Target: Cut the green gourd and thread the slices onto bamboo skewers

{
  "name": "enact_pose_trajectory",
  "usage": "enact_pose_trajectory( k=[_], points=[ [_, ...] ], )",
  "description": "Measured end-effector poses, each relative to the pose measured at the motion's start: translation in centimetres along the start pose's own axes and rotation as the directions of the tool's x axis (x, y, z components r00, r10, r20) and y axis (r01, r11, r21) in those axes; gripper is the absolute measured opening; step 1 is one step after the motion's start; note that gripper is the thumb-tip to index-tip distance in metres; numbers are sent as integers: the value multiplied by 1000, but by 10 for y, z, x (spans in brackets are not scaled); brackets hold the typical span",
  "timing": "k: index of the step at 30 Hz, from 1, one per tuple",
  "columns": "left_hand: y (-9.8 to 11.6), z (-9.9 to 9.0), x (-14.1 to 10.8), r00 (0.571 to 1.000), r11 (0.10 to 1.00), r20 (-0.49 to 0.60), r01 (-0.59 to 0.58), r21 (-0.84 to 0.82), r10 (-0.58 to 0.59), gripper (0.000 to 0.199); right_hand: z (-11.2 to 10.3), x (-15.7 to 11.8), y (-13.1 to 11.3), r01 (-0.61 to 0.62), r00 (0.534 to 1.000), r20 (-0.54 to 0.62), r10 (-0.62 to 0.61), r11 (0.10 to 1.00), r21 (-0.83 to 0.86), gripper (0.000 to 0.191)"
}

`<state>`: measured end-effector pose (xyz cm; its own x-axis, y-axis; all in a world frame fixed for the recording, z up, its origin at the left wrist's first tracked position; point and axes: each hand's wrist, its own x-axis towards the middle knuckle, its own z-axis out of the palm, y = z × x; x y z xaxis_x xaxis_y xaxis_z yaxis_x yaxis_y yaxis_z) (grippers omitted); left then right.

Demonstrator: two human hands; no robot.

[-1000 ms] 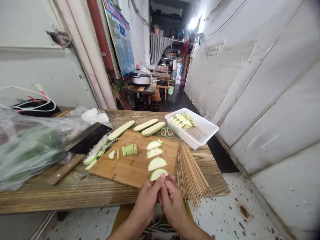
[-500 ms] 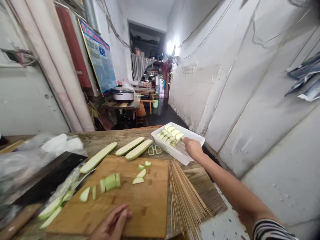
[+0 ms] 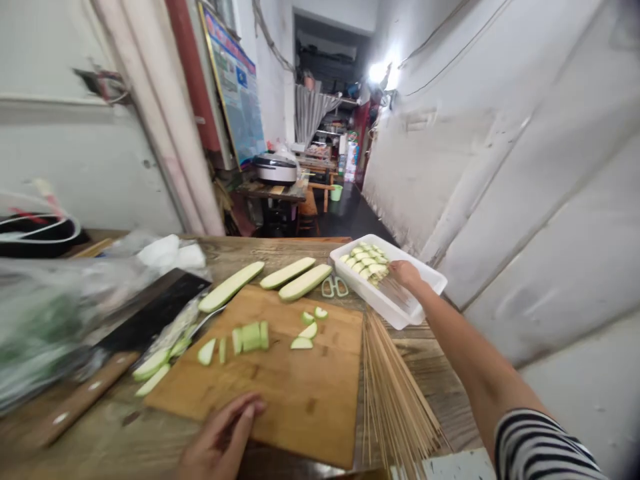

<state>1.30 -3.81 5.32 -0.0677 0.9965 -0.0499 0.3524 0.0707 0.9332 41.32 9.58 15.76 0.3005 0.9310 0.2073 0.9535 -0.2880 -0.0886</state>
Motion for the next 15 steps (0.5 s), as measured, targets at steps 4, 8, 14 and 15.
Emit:
enact_pose_trajectory(
  k=[4, 8, 14, 15],
  points=[
    [-3, -12, 10, 992, 999, -114, -47, -9, 45, 33, -17, -36, 0, 38, 990, -135, -43, 998, -42, 27],
    [-16, -42, 34, 941, 940, -236, -168, 296, 243, 37, -1, -118, 13, 241, 930, -270, -250, 968, -66, 33],
    [-20, -62, 68, 904, 787, -92, -310, 533, 418, 43, 51, -193, 24, 207, 976, 92, -195, 969, -137, 25],
    [-20, -60, 72, 902, 771, -71, -321, 551, 426, 43, 55, -194, 23, 180, 979, 123, -163, 973, -144, 24]
  ],
)
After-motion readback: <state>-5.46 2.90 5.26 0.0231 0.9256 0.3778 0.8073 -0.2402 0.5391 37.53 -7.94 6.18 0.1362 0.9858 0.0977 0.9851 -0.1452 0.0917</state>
